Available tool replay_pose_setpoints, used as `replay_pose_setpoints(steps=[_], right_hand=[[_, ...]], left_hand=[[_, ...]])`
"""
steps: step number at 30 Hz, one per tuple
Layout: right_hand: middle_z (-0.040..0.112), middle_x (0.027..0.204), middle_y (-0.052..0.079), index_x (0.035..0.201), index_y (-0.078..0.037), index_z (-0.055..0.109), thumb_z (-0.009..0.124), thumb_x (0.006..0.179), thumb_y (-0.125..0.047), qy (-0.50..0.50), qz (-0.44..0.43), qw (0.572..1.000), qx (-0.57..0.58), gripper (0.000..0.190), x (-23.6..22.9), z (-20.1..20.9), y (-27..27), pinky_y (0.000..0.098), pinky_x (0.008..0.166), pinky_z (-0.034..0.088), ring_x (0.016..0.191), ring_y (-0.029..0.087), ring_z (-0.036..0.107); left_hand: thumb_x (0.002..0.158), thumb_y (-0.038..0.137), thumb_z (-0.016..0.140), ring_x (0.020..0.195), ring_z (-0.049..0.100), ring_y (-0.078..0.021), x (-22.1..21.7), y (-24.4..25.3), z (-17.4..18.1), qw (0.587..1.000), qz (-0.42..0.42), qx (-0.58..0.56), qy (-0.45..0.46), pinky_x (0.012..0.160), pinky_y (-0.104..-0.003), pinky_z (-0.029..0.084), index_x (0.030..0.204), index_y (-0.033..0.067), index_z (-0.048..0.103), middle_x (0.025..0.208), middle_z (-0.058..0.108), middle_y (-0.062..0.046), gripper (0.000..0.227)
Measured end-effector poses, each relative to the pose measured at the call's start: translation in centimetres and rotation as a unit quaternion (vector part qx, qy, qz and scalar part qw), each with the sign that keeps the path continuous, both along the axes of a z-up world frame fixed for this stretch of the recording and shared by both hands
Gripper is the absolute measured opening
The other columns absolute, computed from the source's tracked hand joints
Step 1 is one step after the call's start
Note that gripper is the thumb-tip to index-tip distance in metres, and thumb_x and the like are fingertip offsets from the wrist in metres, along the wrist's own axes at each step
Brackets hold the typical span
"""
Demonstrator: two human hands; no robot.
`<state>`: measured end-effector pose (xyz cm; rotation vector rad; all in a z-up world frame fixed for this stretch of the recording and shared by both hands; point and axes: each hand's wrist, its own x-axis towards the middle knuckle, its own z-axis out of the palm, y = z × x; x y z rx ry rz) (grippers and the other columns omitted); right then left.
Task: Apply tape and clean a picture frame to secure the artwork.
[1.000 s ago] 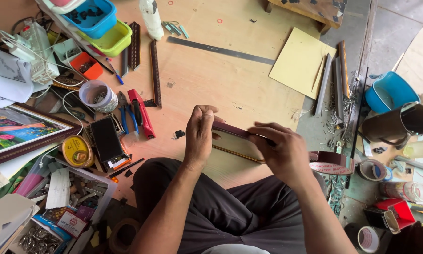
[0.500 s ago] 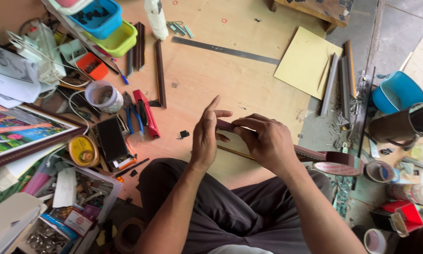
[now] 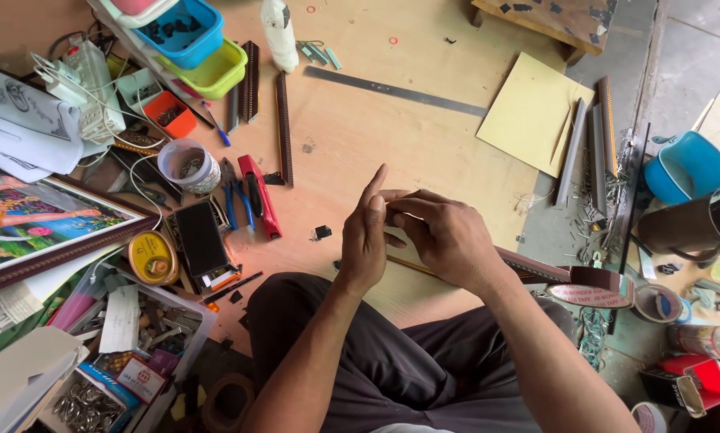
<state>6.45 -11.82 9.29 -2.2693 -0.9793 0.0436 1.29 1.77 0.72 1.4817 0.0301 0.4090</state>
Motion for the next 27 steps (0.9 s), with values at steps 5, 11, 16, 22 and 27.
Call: replay_pose_setpoints(steps=[5,11,16,22,27], right_hand=[[0.071,0.127,0.011,0.130,-0.009,0.064,0.054,0.097,-0.013,0.024,0.063,0.997,-0.035,0.034,0.3,0.4,0.3,0.0439,0.075,0.057,0.096,0.033,0.071],[0.070,0.111,0.013,0.124,-0.008,0.063,0.051,0.101,-0.020,0.018,0.066,0.995,-0.067,0.029,0.5,1.2,0.3,0.0472,0.081,0.053,0.102,0.036,0.065],[0.071,0.104,0.011,0.115,-0.009,0.065,0.055,0.103,-0.030,-0.089,-0.016,0.988,-0.125,0.026,-0.2,-0.3,0.6,0.0450,0.086,0.053,0.103,0.031,0.068],[0.071,0.117,0.007,0.134,-0.012,0.067,0.060,0.100,-0.034,-0.289,-0.059,0.952,-0.086,0.041,-1.1,-4.5,0.3,0.0411,0.095,0.052,0.115,0.025,0.068],[0.069,0.135,0.006,0.145,-0.014,0.062,0.062,0.101,-0.028,-0.396,-0.046,0.914,-0.068,0.046,-1.1,-4.8,-0.5,0.0410,0.111,0.045,0.126,0.022,0.066]], left_hand=[[0.111,0.045,0.022,0.093,0.069,-0.0122,0.4,0.0,-0.6,1.000,-0.016,-0.014,0.003,0.064,-0.023,0.064,0.162,0.0050,0.029,0.126,0.068,-0.009,0.065],[0.112,0.042,0.029,0.111,0.066,-0.0122,0.2,0.4,0.8,0.999,-0.032,-0.032,-0.023,0.071,-0.025,0.067,0.157,0.0094,0.035,0.141,0.057,-0.012,0.056],[0.116,0.032,0.039,0.096,0.067,-0.0130,0.9,0.1,-2.2,0.993,-0.020,-0.082,-0.077,0.070,-0.029,0.067,0.121,0.0019,0.059,0.132,0.063,-0.013,0.037],[0.115,0.029,0.034,0.081,0.062,-0.0082,1.6,0.0,-4.0,0.990,0.021,-0.125,-0.061,0.067,-0.024,0.058,0.104,0.0038,0.060,0.101,0.067,-0.005,0.038],[0.117,0.026,0.036,0.073,0.052,-0.0073,2.3,0.3,-4.6,0.994,0.063,-0.092,-0.020,0.066,-0.024,0.049,0.094,0.0050,0.057,0.082,0.057,-0.001,0.038]])
